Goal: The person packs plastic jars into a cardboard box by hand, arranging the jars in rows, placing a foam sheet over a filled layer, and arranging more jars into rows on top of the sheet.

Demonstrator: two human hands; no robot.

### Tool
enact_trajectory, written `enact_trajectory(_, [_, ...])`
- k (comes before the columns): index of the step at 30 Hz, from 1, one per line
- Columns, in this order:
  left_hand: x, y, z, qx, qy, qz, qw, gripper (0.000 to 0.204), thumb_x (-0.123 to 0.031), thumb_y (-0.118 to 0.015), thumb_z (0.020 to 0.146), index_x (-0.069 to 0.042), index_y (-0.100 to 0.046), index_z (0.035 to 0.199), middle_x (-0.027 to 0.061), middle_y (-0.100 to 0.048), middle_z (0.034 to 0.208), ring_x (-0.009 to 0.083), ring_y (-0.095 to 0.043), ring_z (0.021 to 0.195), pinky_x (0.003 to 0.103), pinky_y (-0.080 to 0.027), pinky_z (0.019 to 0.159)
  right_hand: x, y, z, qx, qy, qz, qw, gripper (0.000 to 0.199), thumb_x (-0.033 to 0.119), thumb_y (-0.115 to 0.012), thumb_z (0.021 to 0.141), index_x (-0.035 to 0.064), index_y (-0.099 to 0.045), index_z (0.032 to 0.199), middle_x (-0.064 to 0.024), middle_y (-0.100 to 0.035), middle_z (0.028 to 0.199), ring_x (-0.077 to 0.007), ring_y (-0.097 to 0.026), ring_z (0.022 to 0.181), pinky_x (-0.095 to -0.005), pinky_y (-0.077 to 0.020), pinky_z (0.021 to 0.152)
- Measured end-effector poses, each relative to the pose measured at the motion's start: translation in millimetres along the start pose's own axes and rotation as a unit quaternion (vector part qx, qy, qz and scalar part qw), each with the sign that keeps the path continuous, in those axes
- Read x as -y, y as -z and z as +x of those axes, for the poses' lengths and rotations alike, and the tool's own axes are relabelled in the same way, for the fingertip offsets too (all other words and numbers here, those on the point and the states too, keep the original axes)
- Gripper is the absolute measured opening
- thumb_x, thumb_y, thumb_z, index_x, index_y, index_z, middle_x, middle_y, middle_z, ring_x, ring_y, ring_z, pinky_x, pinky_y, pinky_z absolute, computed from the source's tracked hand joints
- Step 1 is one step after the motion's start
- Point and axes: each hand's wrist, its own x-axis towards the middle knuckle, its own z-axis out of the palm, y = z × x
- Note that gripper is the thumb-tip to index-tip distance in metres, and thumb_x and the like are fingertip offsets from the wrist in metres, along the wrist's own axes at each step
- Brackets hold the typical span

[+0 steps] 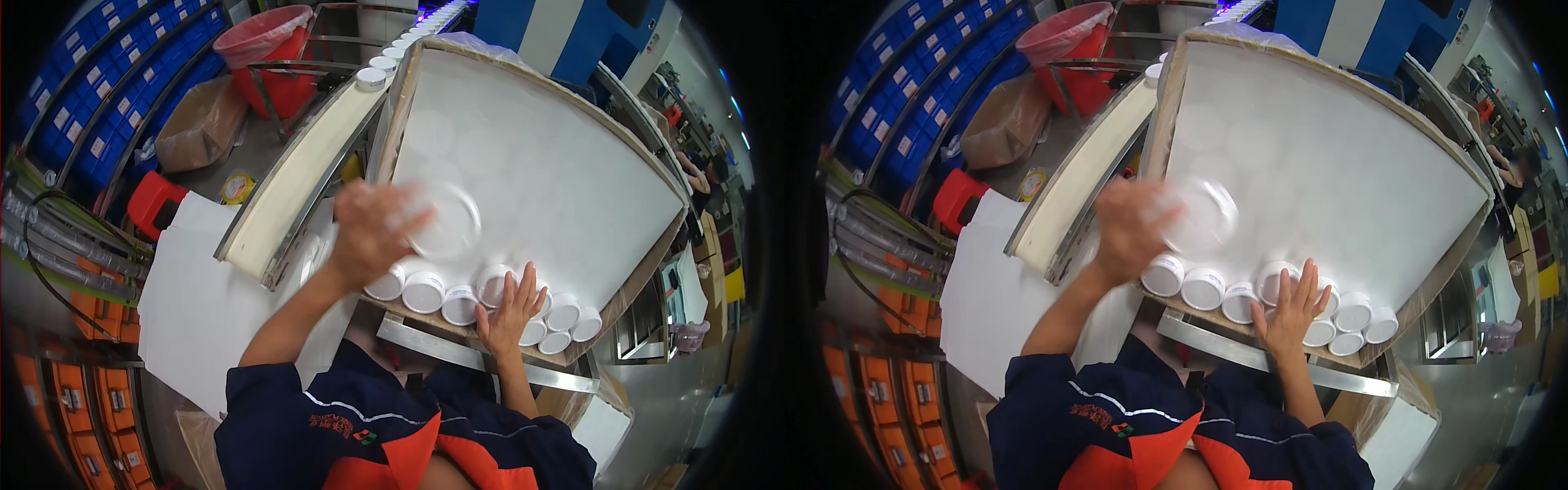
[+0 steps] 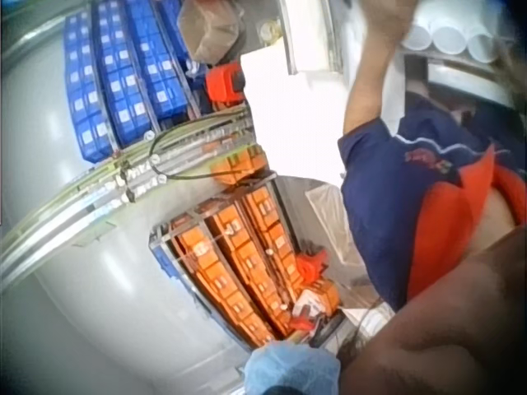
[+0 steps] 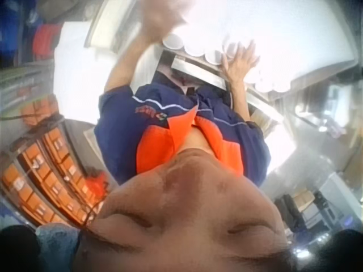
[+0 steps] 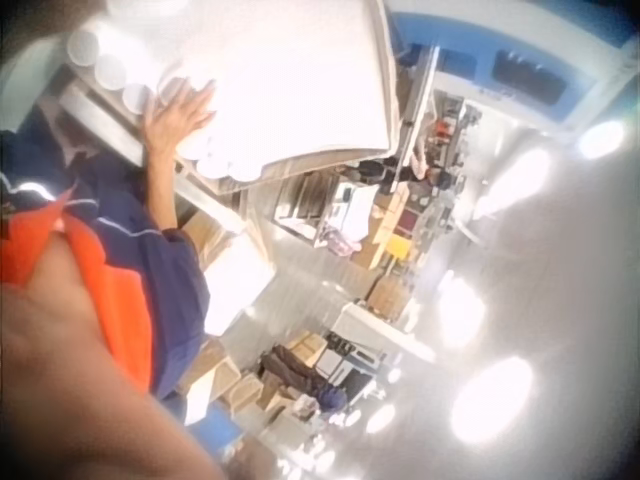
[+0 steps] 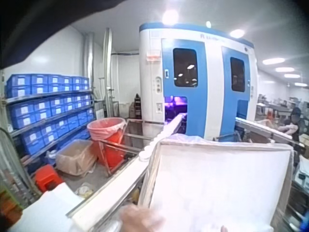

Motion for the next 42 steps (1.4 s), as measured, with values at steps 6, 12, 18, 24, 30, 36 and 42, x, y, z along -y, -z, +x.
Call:
enact_trajectory(6, [-34, -57, -38, 0.113, -0.099, -0.03, 0.988, 0.047, -0.036, -0.064, 0.086, -0.024, -0.058, 0.131, 0.0038, -0.055, 0.136, 0.0196, -0.047, 0.12, 0.045, -0.027, 0.106, 12, 8, -1, 0.006, 0.017, 0.031, 0.999, 0.08, 0.044, -0.065, 0.083, 0.0105, -0.033, 0.148, -0.0316, -0.021, 0.153, -0.0436, -0.021, 0.143, -0.0574, -0.0053, 0.114])
enact_trajectory(12, [-34, -65, -54, 0.225, -0.078, -0.135, 0.962, 0.053, -0.029, -0.067, 0.084, -0.023, -0.055, 0.135, 0.0069, -0.045, 0.145, 0.0229, -0.043, 0.13, 0.046, -0.027, 0.11, 30, -2, 12, 0.031, 0.021, 0.041, 0.998, 0.081, 0.044, -0.068, 0.081, 0.0118, -0.035, 0.147, -0.0312, -0.021, 0.154, -0.0429, -0.021, 0.142, -0.0567, -0.0073, 0.114])
enact_trajectory(18, [8, -57, -38, -0.03, 0.035, -0.192, 0.98, 0.05, -0.014, -0.064, 0.085, -0.009, -0.052, 0.133, 0.0148, -0.05, 0.138, 0.031, -0.046, 0.129, 0.045, -0.033, 0.109, 50, -25, 38, 0.043, 0.079, 0.034, 0.995, 0.073, 0.053, -0.066, 0.082, 0.0192, -0.045, 0.143, -0.0242, -0.03, 0.153, -0.038, -0.024, 0.143, -0.0563, -0.0065, 0.115])
enact_trajectory(24, [164, -70, 50, -0.288, 0.414, -0.191, 0.842, 0.027, -0.011, -0.061, 0.089, 0.0, -0.056, 0.114, 0.0156, -0.056, 0.121, 0.0289, -0.055, 0.108, 0.041, -0.043, 0.094, 69, -43, 63, 0.122, 0.172, -0.05, 0.976, 0.063, 0.054, -0.061, 0.085, 0.0305, -0.048, 0.143, -0.0055, -0.038, 0.153, -0.029, -0.032, 0.142, -0.057, -0.012, 0.115])
enact_trajectory(30, [261, -151, 49, 0.014, 0.414, 0.081, 0.907, 0.085, -0.051, -0.071, 0.078, -0.006, -0.038, 0.143, 0.0301, -0.026, 0.151, 0.0458, -0.031, 0.137, 0.051, -0.029, 0.111, 70, -51, 64, 0.13, 0.208, -0.096, 0.965, 0.058, 0.055, -0.06, 0.086, 0.0307, -0.053, 0.138, -0.0059, -0.042, 0.15, -0.0281, -0.036, 0.14, -0.0561, -0.0161, 0.115])
enact_trajectory(36, [297, -224, 89, 0.161, 0.423, 0.172, 0.875, 0.093, -0.068, -0.056, 0.082, -0.013, -0.029, 0.153, 0.031, -0.023, 0.154, 0.0424, -0.023, 0.143, 0.054, -0.021, 0.112, 68, -54, 63, 0.12, 0.211, -0.112, 0.964, 0.057, 0.058, -0.056, 0.089, 0.0328, -0.052, 0.139, -0.0005, -0.047, 0.145, -0.0251, -0.043, 0.135, -0.0572, -0.0194, 0.113])
enact_trajectory(42, [311, -251, 106, 0.253, 0.454, 0.2, 0.831, 0.076, -0.057, -0.058, 0.087, -0.011, -0.041, 0.145, 0.0208, -0.048, 0.141, 0.0331, -0.043, 0.132, 0.054, -0.032, 0.102, 67, -54, 64, 0.11, 0.21, -0.103, 0.966, 0.055, 0.059, -0.056, 0.088, 0.0332, -0.055, 0.137, 0.0021, -0.051, 0.142, -0.0228, -0.047, 0.132, -0.0549, -0.0177, 0.114])
